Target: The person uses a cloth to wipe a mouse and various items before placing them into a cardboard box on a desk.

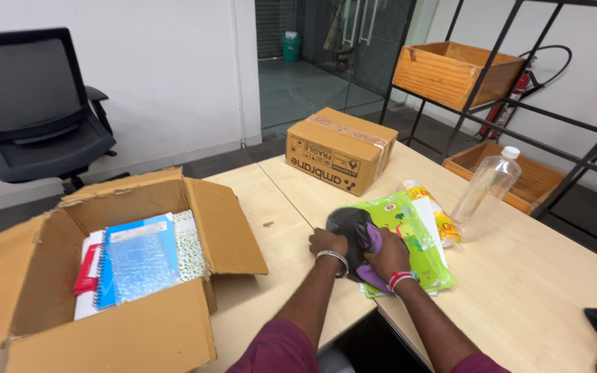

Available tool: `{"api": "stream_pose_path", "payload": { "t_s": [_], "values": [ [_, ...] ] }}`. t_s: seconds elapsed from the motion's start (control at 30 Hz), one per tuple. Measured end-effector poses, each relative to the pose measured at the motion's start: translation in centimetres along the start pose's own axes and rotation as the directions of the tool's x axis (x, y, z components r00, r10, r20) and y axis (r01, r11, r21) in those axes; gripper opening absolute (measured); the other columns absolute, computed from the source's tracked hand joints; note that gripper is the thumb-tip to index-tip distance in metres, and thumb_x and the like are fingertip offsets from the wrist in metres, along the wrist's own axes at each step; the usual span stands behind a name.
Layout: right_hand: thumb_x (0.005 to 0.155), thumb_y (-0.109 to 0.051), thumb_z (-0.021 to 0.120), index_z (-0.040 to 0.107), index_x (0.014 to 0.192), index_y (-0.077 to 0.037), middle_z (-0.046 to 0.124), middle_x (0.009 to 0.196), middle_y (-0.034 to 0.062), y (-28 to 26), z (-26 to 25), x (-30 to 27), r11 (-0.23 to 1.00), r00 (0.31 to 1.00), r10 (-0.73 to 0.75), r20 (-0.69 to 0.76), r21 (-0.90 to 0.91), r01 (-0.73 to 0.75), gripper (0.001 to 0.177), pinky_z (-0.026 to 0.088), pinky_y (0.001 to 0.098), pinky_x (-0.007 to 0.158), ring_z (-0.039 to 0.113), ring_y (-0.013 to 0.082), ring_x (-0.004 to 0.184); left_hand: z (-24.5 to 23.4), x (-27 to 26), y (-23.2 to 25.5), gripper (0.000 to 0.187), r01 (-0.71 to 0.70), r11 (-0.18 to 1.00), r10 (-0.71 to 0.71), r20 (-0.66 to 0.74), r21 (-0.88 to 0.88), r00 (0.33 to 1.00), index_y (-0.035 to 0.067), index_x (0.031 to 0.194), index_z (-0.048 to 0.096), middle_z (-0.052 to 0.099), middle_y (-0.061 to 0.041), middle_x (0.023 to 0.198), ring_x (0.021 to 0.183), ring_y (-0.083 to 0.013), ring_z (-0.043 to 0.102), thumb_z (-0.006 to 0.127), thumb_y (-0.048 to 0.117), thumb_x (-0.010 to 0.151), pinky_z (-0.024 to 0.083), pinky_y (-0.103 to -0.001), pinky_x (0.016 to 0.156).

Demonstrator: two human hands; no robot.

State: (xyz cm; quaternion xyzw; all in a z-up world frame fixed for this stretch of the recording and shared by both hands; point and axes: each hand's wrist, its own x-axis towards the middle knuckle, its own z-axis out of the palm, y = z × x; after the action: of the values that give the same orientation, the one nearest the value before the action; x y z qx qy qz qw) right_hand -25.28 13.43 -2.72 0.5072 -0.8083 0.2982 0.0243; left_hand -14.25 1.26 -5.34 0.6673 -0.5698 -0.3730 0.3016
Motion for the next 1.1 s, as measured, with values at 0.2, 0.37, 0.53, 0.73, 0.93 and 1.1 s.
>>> {"api": "stream_pose_path", "payload": {
  "t_s": [0.2,0.37,0.53,0.73,0.93,1.1],
  "values": [
    [0.065,-0.016,0.088,0.061,0.122,-0.006,0.067,0.119,0.0214,-0.1,-1.2,0.0,0.993,0.996,-0.087,0.012,0.076,0.086,0.064,0.05,0.0463,0.101,0.063,0.0395,0.116,-4.8,-2.7,0.6,0.033,0.009,0.996,0.017,0.283,-0.09,0.959,-0.003,0.115,0.071,0.069,-0.026,0.121,0.116,-0.0405,0.068,0.063,0.013,0.087,0.057,-0.045,0.098],
    [0.083,-0.015,0.077,0.065,0.121,-0.006,0.072,0.121,0.0182,-3.7,-4.3,1.8,0.835,0.935,0.315,-0.166,0.517,-0.189,0.041,0.055,0.0431,0.101,0.072,0.0335,0.113,-3.8,-2.3,-1.8,0.032,-0.233,0.958,0.268,0.229,-0.169,0.936,0.006,0.119,0.068,0.071,-0.021,0.12,0.117,-0.0368,0.066,0.06,0.008,0.088,0.051,-0.042,0.101],
    [0.066,0.006,0.062,0.062,0.129,-0.004,0.062,0.127,0.0265,-4.6,-0.6,2.3,0.873,0.91,-0.367,-0.192,0.266,0.408,0.063,0.047,0.0482,0.098,0.058,0.0445,0.117,-2.9,0.1,-3.9,0.047,-0.326,0.796,0.465,0.17,-0.51,0.869,0.01,0.125,0.069,0.076,-0.018,0.118,0.113,-0.0301,0.073,0.052,-0.001,0.082,0.053,-0.037,0.1],
    [0.079,-0.001,0.065,0.068,0.125,-0.013,0.068,0.119,0.0235,-0.3,1.2,5.0,0.978,0.984,0.01,-0.176,0.208,0.028,0.048,0.051,0.0476,0.103,0.064,0.0417,0.114,-6.6,4.9,-2.3,0.045,-0.409,0.865,0.463,0.148,-0.291,0.874,0.015,0.118,0.074,0.076,-0.017,0.114,0.108,-0.0299,0.072,0.051,0.004,0.081,0.053,-0.037,0.098],
    [0.077,-0.006,0.072,0.069,0.124,-0.015,0.068,0.114,0.0233,2.6,1.7,4.4,0.997,0.994,0.015,-0.107,0.071,-0.007,0.047,0.051,0.0504,0.097,0.064,0.0433,0.11,-18.3,12.1,4.5,0.031,-0.432,0.868,0.47,0.126,-0.244,0.873,0.006,0.109,0.076,0.079,-0.018,0.103,0.1,-0.0301,0.076,0.053,0.008,0.087,0.055,-0.038,0.092],
    [0.076,-0.008,0.075,0.068,0.125,-0.017,0.067,0.116,0.0211,1.8,1.3,3.6,0.998,0.997,-0.015,-0.07,0.067,0.02,0.05,0.051,0.0494,0.098,0.064,0.042,0.111,-36.6,14.2,-0.7,0.045,-0.19,0.856,0.325,0.215,-0.48,0.921,0.016,0.125,0.071,0.072,-0.01,0.109,0.092,-0.0223,0.069,0.056,0.007,0.084,0.058,-0.038,0.081]
  ]
}}
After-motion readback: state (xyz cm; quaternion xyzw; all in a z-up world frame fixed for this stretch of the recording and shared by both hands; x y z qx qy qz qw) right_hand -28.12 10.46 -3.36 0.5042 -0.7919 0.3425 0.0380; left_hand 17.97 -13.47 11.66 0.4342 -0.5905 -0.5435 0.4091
